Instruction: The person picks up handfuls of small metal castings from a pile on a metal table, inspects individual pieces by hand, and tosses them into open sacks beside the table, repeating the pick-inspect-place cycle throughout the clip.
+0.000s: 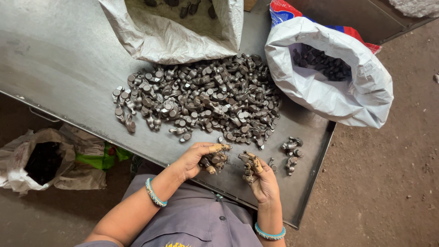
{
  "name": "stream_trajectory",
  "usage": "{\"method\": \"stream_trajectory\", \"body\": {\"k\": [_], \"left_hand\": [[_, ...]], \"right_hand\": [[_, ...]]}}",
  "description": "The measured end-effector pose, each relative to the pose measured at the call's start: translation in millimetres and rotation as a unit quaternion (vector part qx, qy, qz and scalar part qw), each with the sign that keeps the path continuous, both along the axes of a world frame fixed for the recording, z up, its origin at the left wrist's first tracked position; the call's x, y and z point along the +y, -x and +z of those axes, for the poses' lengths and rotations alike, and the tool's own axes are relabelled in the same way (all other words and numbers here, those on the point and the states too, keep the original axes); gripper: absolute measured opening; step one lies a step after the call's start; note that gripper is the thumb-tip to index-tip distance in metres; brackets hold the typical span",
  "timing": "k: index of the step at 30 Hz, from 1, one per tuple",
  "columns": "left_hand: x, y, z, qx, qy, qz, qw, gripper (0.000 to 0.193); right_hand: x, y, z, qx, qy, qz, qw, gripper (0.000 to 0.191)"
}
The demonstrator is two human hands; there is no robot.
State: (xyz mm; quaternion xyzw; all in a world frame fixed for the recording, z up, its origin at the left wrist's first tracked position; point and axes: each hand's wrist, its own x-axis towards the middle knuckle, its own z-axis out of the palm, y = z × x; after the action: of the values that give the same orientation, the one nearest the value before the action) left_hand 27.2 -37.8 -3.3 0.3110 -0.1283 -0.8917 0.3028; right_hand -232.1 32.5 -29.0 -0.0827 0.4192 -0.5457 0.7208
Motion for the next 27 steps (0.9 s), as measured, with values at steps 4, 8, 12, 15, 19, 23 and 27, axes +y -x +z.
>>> {"method": "stream_trajectory", "body": {"k": [4,8,12,15,19,23,27], "left_hand": [[0.0,-0.9,3.5,0.004,0.014,-0.006,1.000,0.033],[4.7,-1.6,8.5,0.027,-0.019,-0.014,0.999,0.035],[8.8,3.6,10.5,0.097,-0.095,0.025,0.990,0.035],[4.1,-0.9,8.6,0.097,-0.153,0.087,0.980,0.033],[-3.7,-16.8,6.3,0.134,-0.132,0.110,0.976,0.035],[-8.7,-27.8,7.5,0.057,-0.090,0.124,0.987,0.032],[-9.4,-26.1,12.2,0.045,-0.056,0.116,0.991,0.027]], "right_hand": [[-1.2,-5.0,5.3,0.031,-0.001,0.013,0.999,0.041],[-6.8,-25.6,22.5,0.130,0.074,0.071,0.986,0.035],[-27.7,-52.7,40.1,0.472,0.200,0.074,0.855,0.022],[-42.2,-65.5,49.6,0.628,0.195,0.095,0.748,0.029],[-43.4,-84.4,40.8,0.758,0.260,0.102,0.590,0.038],[-42.3,-77.9,21.5,0.689,0.224,0.094,0.683,0.030],[-37.9,-51.5,12.1,0.363,0.151,0.064,0.917,0.031]]}}
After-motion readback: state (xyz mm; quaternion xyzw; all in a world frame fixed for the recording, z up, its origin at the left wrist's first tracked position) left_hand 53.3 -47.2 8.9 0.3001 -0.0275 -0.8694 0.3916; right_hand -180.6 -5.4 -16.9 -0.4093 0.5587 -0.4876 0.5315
